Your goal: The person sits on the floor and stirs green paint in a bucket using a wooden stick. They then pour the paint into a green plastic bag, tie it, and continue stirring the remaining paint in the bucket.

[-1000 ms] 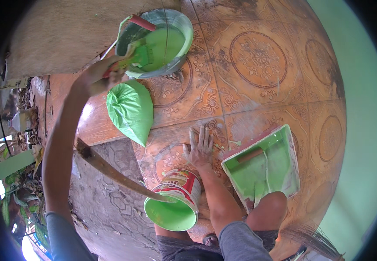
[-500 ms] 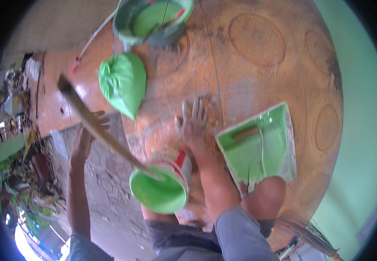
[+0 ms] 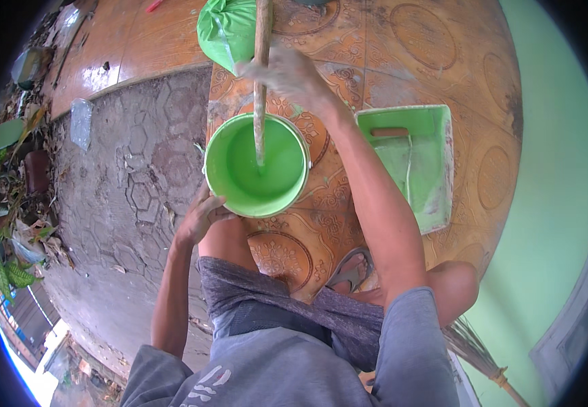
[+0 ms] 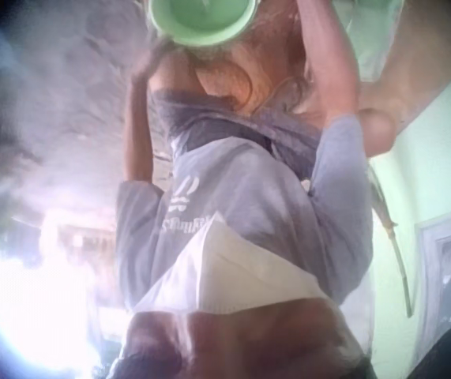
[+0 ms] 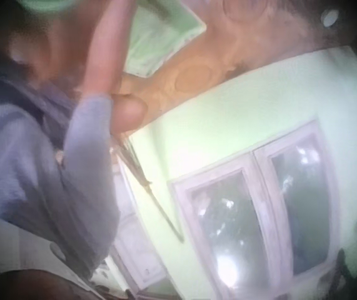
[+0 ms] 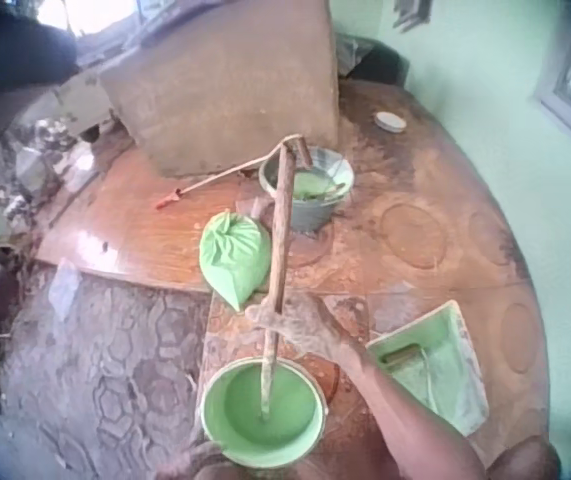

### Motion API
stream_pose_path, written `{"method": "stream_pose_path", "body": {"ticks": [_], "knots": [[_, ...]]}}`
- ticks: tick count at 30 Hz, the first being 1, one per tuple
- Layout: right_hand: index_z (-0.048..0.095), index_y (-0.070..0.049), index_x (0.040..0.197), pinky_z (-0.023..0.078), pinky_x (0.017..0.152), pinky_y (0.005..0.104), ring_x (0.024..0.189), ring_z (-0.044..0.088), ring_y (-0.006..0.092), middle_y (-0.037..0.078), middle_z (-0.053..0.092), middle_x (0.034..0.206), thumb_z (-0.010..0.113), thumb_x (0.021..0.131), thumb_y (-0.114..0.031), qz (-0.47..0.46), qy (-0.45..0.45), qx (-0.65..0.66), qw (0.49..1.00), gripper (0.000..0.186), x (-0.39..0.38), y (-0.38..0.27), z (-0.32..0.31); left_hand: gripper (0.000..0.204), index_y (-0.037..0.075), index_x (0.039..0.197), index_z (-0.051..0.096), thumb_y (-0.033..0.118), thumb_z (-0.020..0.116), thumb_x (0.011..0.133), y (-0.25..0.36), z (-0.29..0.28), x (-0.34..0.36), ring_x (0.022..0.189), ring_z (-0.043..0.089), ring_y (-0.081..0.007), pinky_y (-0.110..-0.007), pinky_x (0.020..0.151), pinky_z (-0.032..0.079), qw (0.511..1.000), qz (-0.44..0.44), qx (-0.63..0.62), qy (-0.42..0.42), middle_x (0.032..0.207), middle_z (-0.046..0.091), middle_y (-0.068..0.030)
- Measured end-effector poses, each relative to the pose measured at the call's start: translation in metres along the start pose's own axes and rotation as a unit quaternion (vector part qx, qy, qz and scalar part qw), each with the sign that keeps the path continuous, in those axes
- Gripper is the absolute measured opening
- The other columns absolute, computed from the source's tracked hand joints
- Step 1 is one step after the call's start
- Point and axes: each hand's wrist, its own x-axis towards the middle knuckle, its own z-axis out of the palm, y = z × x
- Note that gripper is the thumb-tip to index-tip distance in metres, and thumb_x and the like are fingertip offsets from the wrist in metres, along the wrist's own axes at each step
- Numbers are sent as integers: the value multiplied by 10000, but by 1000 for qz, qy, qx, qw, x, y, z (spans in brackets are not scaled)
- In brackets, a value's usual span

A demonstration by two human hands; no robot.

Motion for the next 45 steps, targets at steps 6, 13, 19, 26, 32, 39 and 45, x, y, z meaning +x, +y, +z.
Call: {"method": "stream_pose_path", "body": {"ticks": [6, 13, 19, 26, 32, 39, 45], "knots": [[635, -25, 809, 520, 584, 270, 619, 614, 127, 72, 647, 719, 618, 857, -249, 192, -108, -158, 963, 230, -43, -57, 5, 409, 14, 1324, 274, 78, 382, 935, -7, 1, 9, 947, 619, -250, -376, 812, 557, 997, 35, 67, -6, 1156, 530, -183], [672, -25, 853, 498, 590, 294, 618, 600, 130, 70, 649, 724, 611, 848, -158, -40, 18, -202, 978, 146, -125, -59, -15, 539, 61, 1394, 205, 59, 415, 898, 7, 22, 2, 884, 619, -230, -338, 749, 572, 988, 113, 108, -5, 1151, 529, -176], [676, -2, 863, 511, 487, 202, 617, 606, 130, 80, 658, 811, 636, 780, 6, -116, 60, -273, 953, 93, -197, -37, -15, 589, 127, 1427, 150, 26, 388, 898, 2, 23, 17, 851, 644, -244, -360, 693, 592, 959, 161, 231, -14, 1115, 545, -164], [668, 12, 864, 496, 517, 238, 610, 603, 128, 79, 658, 764, 603, 793, 18, -107, 102, -199, 969, 97, -269, -42, 20, 544, 116, 1410, 202, 6, 396, 913, 16, 50, 4, 794, 655, -249, -359, 664, 600, 976, 152, 148, -43, 1087, 566, -181], [649, 38, 854, 497, 533, 262, 583, 597, 136, 105, 651, 752, 605, 814, -14, -155, 213, -179, 948, 79, -259, -26, 13, 502, 70, 1378, 254, 22, 415, 904, 12, 52, 4, 792, 655, -245, -343, 617, 599, 979, 137, 143, -41, 1056, 580, -177], [653, 20, 795, 504, 528, 299, 555, 610, 166, 107, 652, 723, 616, 784, -11, -65, 175, -218, 958, 50, -285, -38, 14, 535, 83, 1386, 257, 13, 421, 882, 14, 63, -4, 761, 657, -242, -351, 633, 594, 980, 147, 129, -39, 1076, 569, -169], [650, 18, 803, 495, 544, 286, 613, 620, 183, 108, 652, 742, 611, 800, -36, -113, 150, -193, 963, 67, -268, -35, 18, 544, 83, 1384, 266, 3, 417, 867, 18, 69, -7, 792, 657, -256, -366, 646, 595, 980, 146, 129, -34, 1086, 560, -171]]}}
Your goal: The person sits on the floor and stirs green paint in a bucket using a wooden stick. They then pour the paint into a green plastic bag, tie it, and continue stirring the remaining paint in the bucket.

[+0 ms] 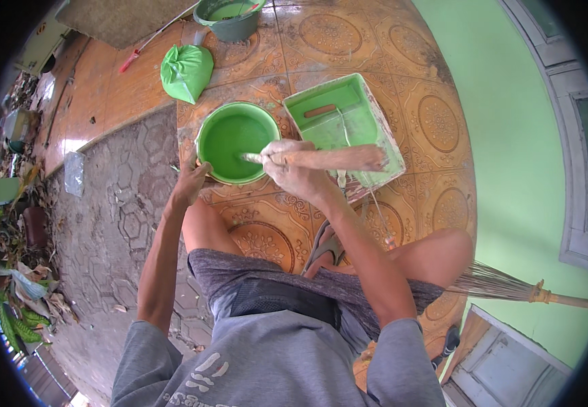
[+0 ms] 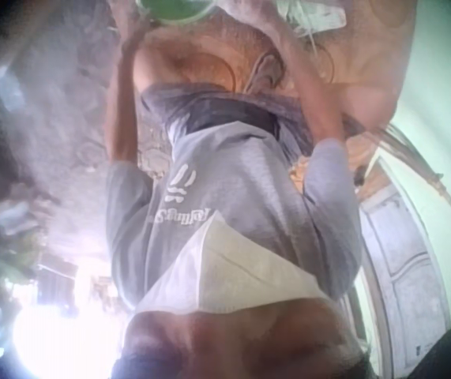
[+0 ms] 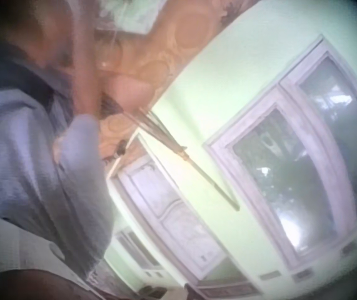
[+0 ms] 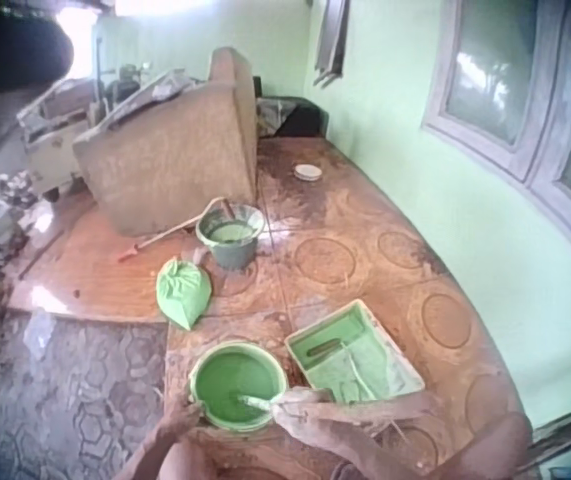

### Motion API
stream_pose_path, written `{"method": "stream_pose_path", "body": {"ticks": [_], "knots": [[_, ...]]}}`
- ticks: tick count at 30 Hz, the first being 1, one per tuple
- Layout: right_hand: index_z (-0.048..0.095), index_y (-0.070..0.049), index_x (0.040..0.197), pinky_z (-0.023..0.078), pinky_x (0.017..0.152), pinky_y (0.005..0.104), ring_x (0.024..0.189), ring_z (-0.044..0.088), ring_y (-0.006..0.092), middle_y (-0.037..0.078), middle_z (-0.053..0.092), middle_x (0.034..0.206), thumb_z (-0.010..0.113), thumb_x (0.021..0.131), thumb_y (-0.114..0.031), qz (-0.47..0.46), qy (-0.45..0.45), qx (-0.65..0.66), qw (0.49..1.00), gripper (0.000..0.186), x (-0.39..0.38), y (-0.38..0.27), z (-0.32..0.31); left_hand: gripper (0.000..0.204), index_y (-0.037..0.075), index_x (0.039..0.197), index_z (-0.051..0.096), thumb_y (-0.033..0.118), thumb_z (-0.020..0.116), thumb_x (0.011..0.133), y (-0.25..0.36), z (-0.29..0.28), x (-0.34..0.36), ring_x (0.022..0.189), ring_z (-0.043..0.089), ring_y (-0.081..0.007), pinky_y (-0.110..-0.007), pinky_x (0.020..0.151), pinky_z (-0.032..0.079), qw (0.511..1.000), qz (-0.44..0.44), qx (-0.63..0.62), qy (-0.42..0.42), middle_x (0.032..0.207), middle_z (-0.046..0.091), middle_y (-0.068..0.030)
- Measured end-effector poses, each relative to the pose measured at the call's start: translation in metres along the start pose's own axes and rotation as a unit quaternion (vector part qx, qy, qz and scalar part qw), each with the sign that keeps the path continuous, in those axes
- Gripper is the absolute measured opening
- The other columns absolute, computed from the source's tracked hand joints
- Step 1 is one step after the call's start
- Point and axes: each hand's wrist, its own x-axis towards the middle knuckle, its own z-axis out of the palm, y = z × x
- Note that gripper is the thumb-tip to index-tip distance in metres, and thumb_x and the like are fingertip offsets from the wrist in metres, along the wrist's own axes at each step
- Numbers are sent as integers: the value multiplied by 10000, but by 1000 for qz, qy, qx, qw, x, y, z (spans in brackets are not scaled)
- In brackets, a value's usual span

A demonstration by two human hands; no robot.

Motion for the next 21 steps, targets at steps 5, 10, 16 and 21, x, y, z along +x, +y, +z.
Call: {"method": "stream_pose_path", "body": {"ticks": [5, 10, 16, 21], "knots": [[650, 19, 856, 497, 579, 290, 624, 615, 174, 102, 651, 755, 617, 797, -44, 2, 65, -13, 998, 92, 16, 10, -9, 555, 87, 1392, 254, -2, 412, 868, -1, 0, 15, 819, 657, -276, -381, 668, 594, 1000, -1, 4, -14, 1067, 566, -169], [651, 18, 838, 493, 589, 297, 634, 617, 184, 102, 650, 747, 617, 795, -48, 72, 36, -61, 995, 86, -4, 13, -25, 539, 77, 1387, 256, 11, 414, 876, -1, 5, 26, 825, 656, -283, -378, 691, 591, 999, -24, -23, -3, 1056, 570, -182], [643, -4, 787, 466, 488, 312, 532, 587, 184, 118, 619, 657, 597, 799, -84, 58, 20, 42, 997, 93, 11, 9, -15, 546, 104, 1389, 237, 23, 431, 885, -20, 5, 53, 832, 652, -312, -380, 678, 593, 994, -50, -94, -28, 1072, 563, -186], [615, 8, 772, 471, 522, 315, 549, 567, 182, 120, 611, 667, 595, 814, -95, 86, 61, -1, 994, 113, 37, 33, -13, 551, 121, 1399, 219, 67, 455, 903, -23, 13, 72, 840, 652, -320, -374, 659, 594, 985, -47, -152, -70, 1102, 554, -194]]}}
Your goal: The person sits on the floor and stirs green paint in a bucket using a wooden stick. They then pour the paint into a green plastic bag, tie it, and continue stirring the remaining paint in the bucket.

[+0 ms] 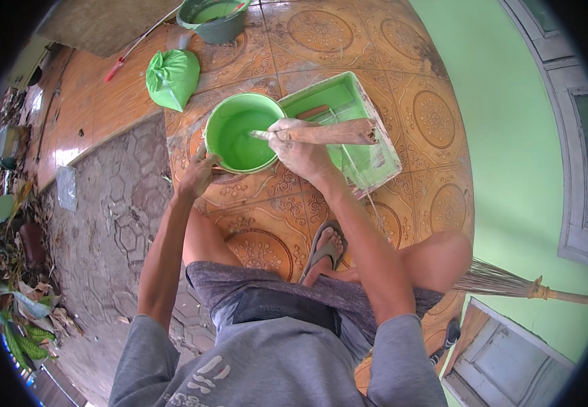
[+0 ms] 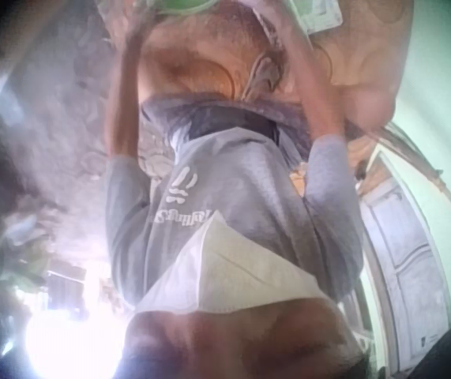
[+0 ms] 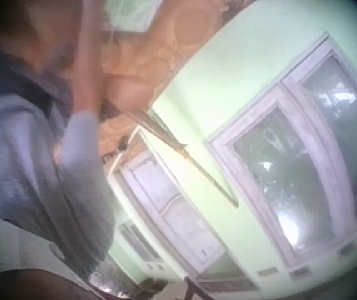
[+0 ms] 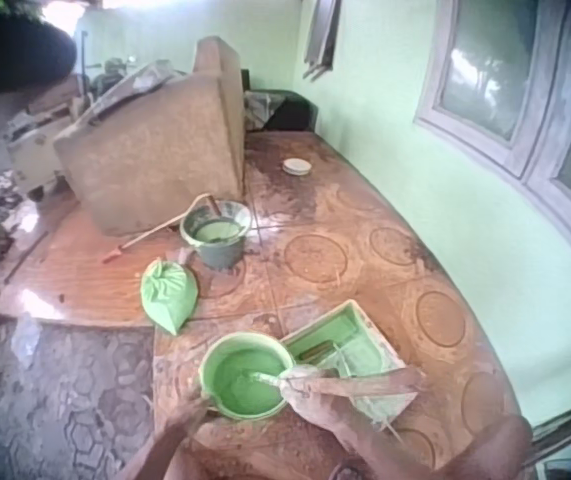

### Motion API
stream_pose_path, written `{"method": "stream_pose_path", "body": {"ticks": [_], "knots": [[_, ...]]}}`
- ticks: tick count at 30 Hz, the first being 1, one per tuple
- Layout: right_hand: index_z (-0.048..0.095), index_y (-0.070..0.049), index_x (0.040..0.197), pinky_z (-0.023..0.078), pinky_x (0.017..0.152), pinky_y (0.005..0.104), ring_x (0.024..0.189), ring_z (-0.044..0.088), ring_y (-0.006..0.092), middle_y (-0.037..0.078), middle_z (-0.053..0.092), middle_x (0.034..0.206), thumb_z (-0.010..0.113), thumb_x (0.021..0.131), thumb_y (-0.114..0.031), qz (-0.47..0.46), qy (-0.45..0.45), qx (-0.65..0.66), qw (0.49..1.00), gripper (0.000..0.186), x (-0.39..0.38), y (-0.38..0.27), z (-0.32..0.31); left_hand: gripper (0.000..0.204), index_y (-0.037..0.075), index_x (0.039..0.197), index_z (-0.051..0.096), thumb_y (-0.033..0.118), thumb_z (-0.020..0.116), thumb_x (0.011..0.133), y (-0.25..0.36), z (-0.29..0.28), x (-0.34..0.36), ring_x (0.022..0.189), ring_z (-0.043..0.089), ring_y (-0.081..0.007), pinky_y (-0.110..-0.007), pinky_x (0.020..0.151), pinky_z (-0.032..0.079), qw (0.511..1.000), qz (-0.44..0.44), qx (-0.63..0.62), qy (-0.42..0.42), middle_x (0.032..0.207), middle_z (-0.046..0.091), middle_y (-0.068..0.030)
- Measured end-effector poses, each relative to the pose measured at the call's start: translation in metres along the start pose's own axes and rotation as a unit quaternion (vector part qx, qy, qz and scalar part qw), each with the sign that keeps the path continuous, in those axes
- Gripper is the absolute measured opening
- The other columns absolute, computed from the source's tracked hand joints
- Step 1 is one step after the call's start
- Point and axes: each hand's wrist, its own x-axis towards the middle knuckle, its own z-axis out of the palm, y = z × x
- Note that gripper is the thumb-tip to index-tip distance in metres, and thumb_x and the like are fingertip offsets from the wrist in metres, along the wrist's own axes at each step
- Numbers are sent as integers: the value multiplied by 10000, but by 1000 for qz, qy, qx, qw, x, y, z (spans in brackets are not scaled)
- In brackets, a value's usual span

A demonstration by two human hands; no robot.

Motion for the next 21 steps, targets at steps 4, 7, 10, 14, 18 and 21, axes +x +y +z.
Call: {"method": "stream_pose_path", "body": {"ticks": [4, 7, 10, 14, 18, 21], "knots": [[586, 2, 727, 450, 501, 336, 542, 537, 204, 124, 574, 648, 582, 824, -91, -53, 8, -98, 994, 135, -6, 21, -7, 561, 115, 1396, 253, 145, 519, 902, -8, 13, -1, 814, 652, -277, -322, 630, 587, 999, 44, 7, 15, 1129, 552, -163], [609, -9, 678, 452, 463, 334, 541, 566, 204, 107, 585, 636, 599, 809, -96, -58, 34, -49, 997, 158, -2, -8, -4, 550, 111, 1380, 312, 227, 560, 902, -19, 15, -6, 688, 649, -208, -282, 540, 568, 991, 109, -4, 78, 1105, 574, -124], [607, 17, 709, 474, 511, 342, 547, 575, 226, 137, 597, 654, 583, 810, -86, -40, -47, -20, 998, 146, 5, -11, 5, 501, 108, 1353, 377, 278, 549, 914, -30, 33, -11, 623, 639, -187, -282, 537, 562, 984, 69, -16, 165, 1085, 582, -115], [602, 10, 724, 449, 504, 351, 556, 562, 217, 123, 588, 654, 601, 811, -107, -28, -28, -41, 998, 146, 24, -2, -2, 458, 111, 1327, 434, 313, 525, 926, -31, 45, -12, 640, 639, -191, -278, 535, 552, 977, 91, 7, 195, 1073, 578, -113], [617, 23, 795, 460, 441, 303, 511, 536, 154, 90, 597, 687, 579, 837, -93, -102, -9, -128, 986, 130, 26, 7, -15, 429, 82, 1299, 466, 316, 497, 940, -21, 48, -19, 609, 634, -177, -254, 503, 527, 972, 107, 33, 208, 986, 623, -126], [628, 11, 790, 455, 471, 290, 527, 548, 147, 78, 599, 646, 598, 798, -75, 10, -31, -40, 999, 90, 17, 4, -24, 418, 78, 1294, 471, 317, 471, 951, -20, 51, -21, 630, 634, -175, -259, 506, 528, 972, 112, 30, 204, 974, 622, -126]]}}
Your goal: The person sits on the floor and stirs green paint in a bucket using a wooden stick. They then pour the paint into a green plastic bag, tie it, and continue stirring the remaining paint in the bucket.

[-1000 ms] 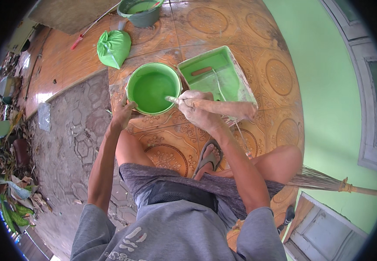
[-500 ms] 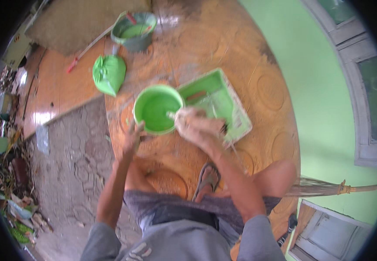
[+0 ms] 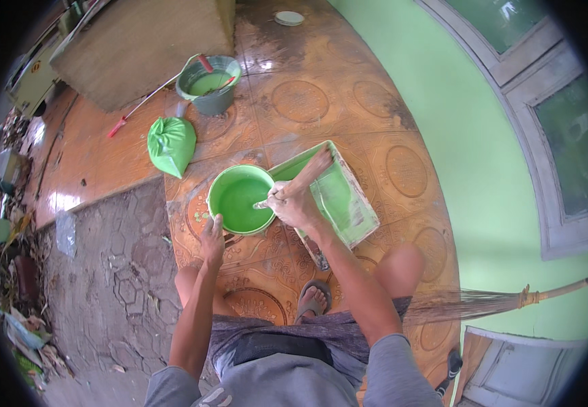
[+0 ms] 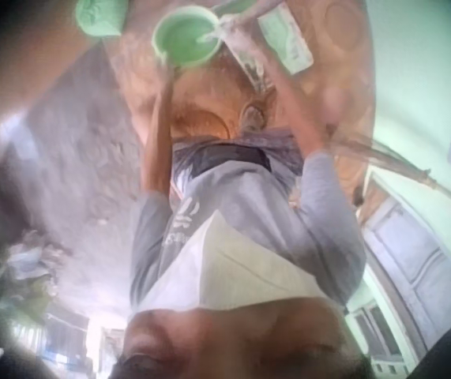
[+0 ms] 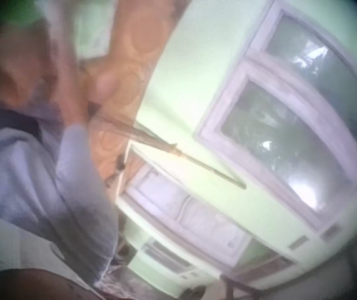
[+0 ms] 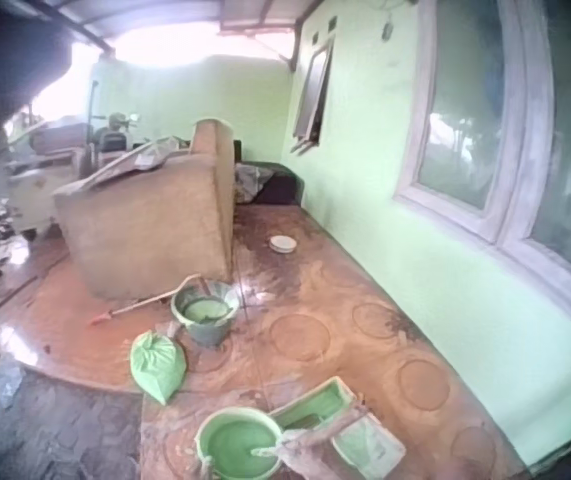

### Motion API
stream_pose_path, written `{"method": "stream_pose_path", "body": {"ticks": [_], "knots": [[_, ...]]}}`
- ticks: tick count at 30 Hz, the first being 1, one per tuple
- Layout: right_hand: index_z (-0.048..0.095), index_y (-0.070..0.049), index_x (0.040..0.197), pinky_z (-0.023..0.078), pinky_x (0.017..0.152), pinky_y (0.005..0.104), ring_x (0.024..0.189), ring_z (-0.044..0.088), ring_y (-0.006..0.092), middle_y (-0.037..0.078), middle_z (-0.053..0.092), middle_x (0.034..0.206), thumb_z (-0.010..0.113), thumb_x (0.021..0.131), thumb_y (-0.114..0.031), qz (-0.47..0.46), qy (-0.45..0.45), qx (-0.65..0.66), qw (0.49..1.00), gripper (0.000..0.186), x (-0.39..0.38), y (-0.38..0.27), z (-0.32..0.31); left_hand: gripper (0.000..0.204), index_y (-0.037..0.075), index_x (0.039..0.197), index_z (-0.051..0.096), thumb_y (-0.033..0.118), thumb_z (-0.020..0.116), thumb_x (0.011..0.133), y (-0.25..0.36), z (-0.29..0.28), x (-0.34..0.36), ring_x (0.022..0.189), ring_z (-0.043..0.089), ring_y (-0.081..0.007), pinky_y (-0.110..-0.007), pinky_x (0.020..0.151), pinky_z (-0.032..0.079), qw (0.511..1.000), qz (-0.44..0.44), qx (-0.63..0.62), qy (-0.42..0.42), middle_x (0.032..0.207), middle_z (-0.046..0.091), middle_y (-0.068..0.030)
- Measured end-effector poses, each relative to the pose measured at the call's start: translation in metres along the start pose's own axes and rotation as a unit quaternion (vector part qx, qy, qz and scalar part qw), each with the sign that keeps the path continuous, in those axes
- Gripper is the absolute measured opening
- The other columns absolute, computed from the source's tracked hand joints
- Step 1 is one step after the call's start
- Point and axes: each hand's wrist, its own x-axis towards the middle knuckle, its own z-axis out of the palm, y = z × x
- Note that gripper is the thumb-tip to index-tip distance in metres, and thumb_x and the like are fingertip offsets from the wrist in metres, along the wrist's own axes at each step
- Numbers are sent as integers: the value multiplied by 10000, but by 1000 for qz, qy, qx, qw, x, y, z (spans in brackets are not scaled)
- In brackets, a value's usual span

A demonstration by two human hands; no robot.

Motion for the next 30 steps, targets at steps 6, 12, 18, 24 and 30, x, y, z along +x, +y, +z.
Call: {"method": "stream_pose_path", "body": {"ticks": [6, 12, 18, 24, 30], "knots": [[653, -7, 807, 458, 473, 248, 538, 557, 106, 51, 621, 641, 610, 782, -64, 176, -16, 139, 974, 76, 23, 13, 5, 479, 43, 1330, 413, 332, 463, 951, -8, 4, 12, 652, 628, -189, -275, 501, 534, 999, 31, 30, 7, 996, 611, -145], [610, 17, 995, 498, 519, 221, 672, 609, 147, 103, 622, 828, 610, 835, -129, 227, -128, 195, 945, 217, 55, 70, -46, 504, 36, 1299, 415, 385, 467, 939, -15, -5, 34, 673, 649, -221, -291, 533, 558, 995, -42, 82, 37, 1022, 612, -162], [616, 14, 988, 501, 699, 335, 784, 634, 210, 157, 643, 892, 596, 818, -267, 236, -55, 16, 970, 329, 18, 192, -157, 501, 69, 1236, 456, 462, 455, 924, -3, -1, 44, 825, 637, -274, -397, 706, 553, 989, -63, 134, 19, 1029, 589, -141], [614, 56, 781, 453, 622, 393, 615, 582, 334, 246, 618, 762, 541, 831, -284, 296, 138, -147, 934, 351, -86, 329, -136, 560, 44, 1214, 477, 515, 439, 914, 3, 4, 39, 819, 627, -243, -378, 736, 540, 987, -77, 137, 15, 1001, 590, -129], [601, 45, 853, 438, 620, 358, 619, 555, 280, 176, 593, 699, 517, 887, -259, 316, 50, -1, 947, 318, -126, 357, -117, 622, 26, 1219, 463, 559, 417, 903, 5, 0, 43, 843, 618, -254, -402, 748, 533, 984, -128, 120, -4, 1012, 586, -141]]}}
